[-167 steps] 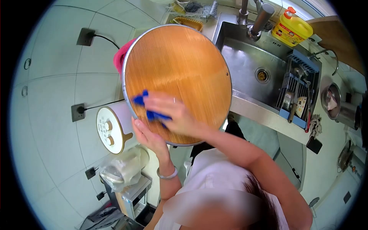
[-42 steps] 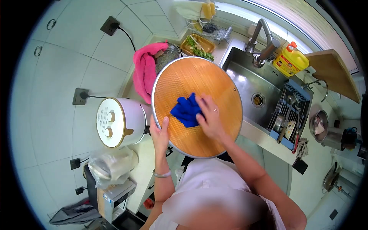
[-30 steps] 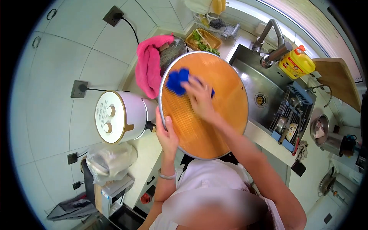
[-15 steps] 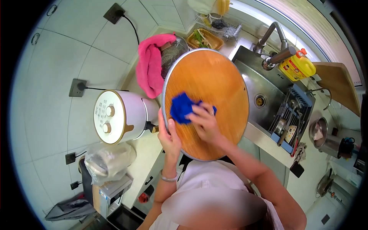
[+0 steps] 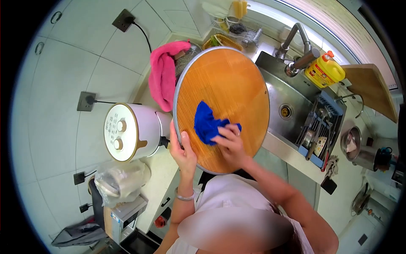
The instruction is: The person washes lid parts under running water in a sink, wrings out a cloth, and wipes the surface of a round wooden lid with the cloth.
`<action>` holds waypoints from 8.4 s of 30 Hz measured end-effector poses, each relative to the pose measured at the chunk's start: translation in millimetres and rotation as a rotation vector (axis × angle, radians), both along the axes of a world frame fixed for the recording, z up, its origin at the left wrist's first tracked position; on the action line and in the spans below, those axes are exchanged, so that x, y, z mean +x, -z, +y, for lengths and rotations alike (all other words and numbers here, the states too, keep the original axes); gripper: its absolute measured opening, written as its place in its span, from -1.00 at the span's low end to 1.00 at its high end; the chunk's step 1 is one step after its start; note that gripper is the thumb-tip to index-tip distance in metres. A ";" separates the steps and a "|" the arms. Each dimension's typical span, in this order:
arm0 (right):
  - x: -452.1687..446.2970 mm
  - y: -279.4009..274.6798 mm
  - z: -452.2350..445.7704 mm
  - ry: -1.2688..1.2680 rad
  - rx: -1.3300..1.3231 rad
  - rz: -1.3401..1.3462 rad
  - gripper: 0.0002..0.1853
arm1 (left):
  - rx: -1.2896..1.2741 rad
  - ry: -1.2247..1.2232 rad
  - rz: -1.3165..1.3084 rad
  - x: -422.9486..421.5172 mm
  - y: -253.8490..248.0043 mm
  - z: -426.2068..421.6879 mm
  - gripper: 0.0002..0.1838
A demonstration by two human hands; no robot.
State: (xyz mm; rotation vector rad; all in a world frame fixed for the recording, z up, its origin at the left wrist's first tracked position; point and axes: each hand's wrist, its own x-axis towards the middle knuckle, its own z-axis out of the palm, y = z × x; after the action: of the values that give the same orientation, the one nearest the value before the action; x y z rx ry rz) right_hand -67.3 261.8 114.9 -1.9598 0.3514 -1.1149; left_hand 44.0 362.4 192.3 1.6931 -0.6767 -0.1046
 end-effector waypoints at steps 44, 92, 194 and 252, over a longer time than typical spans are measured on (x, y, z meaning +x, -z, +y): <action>85.8 48.4 -179.0 0.410 0.208 0.020 -0.70 | -0.034 -0.002 0.044 -13.6 -7.6 14.0 -0.44; -46.2 72.4 -6.3 -0.078 0.295 -0.162 -0.40 | -0.097 -0.178 0.084 -26.4 0.5 -9.2 -0.48; 89.2 -164.1 -128.1 -0.234 -0.289 -0.463 -0.43 | 0.092 0.626 0.532 40.3 -68.5 10.0 -0.27; -29.6 -48.5 8.9 0.069 0.527 -0.048 -0.46 | -0.326 0.263 0.969 -75.2 -24.1 12.2 -0.37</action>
State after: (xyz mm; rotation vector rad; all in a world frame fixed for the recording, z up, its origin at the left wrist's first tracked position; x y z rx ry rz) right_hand -96.8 270.7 163.5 -1.4630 0.6222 -0.9872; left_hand -31.3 374.6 216.5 1.0431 -0.1515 -0.8872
